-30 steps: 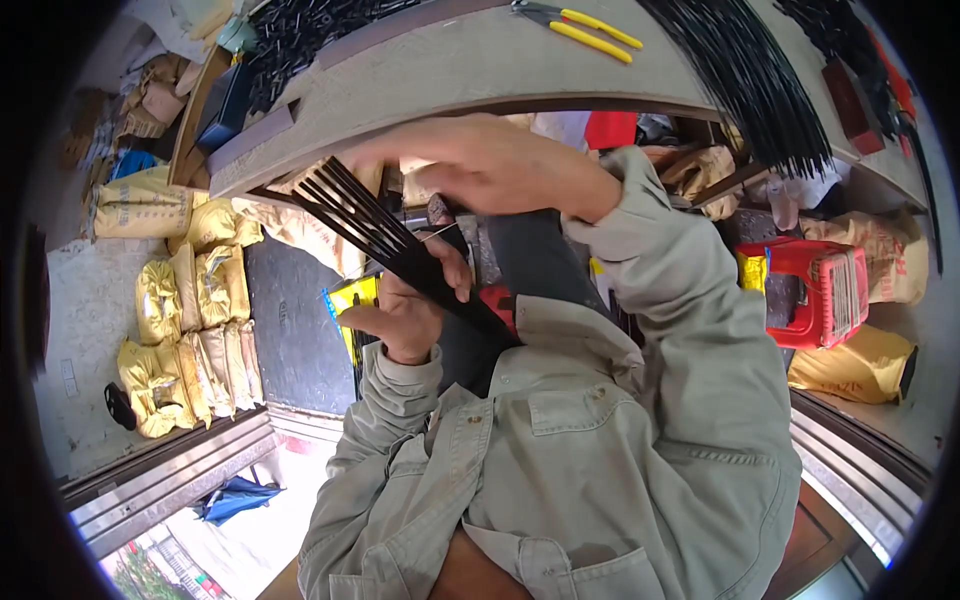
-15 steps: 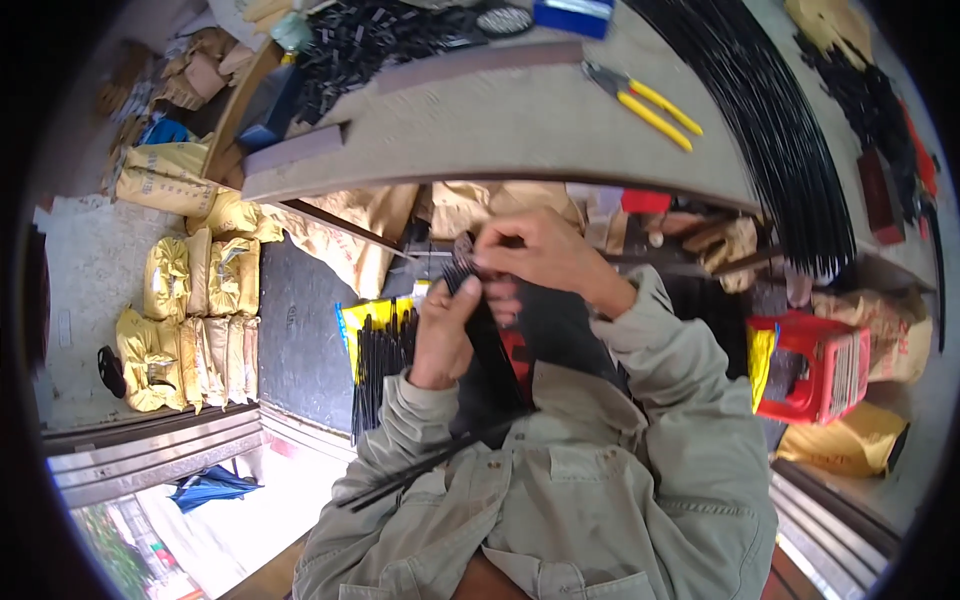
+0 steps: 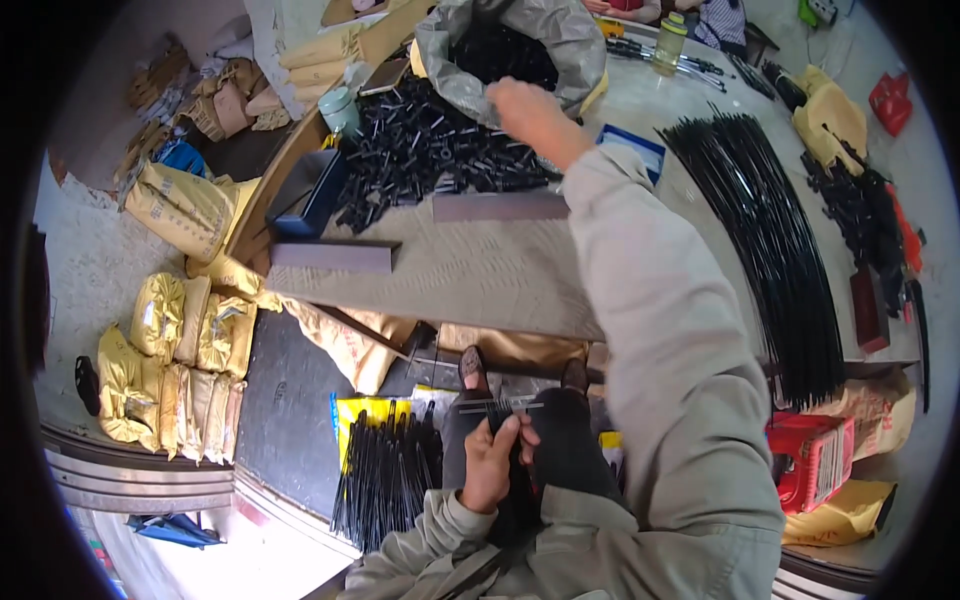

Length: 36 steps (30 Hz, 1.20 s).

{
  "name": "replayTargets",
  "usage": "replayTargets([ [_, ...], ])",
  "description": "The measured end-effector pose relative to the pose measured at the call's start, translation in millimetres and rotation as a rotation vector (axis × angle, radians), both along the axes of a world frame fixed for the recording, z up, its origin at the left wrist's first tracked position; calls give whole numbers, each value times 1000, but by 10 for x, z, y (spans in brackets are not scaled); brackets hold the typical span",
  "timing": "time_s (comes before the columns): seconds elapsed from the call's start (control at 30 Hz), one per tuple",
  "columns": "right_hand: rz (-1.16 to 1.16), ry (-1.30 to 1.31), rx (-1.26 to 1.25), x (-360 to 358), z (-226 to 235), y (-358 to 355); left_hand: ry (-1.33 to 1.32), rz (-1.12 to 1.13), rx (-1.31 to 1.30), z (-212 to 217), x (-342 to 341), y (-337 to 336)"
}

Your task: Bundling groups of black cable strands together and using pliers to trim excess material.

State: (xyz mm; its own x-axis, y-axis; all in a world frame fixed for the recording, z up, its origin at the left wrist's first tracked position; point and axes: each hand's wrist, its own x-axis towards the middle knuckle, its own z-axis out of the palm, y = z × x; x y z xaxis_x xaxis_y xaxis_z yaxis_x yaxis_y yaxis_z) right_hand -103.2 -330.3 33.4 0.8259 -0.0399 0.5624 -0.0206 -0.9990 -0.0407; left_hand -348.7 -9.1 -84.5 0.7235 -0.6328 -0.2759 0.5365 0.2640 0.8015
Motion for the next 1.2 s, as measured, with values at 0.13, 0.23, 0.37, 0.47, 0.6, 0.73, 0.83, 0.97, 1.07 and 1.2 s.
replayTargets([
  [0.13, -57, -94, -32, 739, -81, -498, 60, 19, 11, -113, 140, 54],
  [0.23, -122, 255, -146, 1055, -236, -951, 92, 14, 4, -230, 348, -29],
  [0.37, -24, 348, 19, 1270, -534, -1221, 174, -1, 20, -343, 478, -66],
  [0.47, 274, 193, 34, 1329, -630, -1216, 199, -10, 24, -374, 571, -102],
  [0.6, 207, 289, 245, 1220, -463, -971, 194, -15, 16, -393, 577, -144],
  [0.73, -196, 63, -13, 1025, -157, -877, 172, -46, 18, -373, 521, -179],
  [0.83, -100, -341, 191, 745, 96, -524, 171, -7, 32, -323, 484, -134],
  [0.97, 275, -136, 350, 327, -22, 2, 117, -32, -2, -290, 412, -141],
  [1.07, 322, 166, 234, 290, -395, 298, 121, -46, 5, -271, 338, -148],
  [1.2, 339, 25, 109, 161, -412, 327, 97, -28, -1, -226, 282, -123],
])
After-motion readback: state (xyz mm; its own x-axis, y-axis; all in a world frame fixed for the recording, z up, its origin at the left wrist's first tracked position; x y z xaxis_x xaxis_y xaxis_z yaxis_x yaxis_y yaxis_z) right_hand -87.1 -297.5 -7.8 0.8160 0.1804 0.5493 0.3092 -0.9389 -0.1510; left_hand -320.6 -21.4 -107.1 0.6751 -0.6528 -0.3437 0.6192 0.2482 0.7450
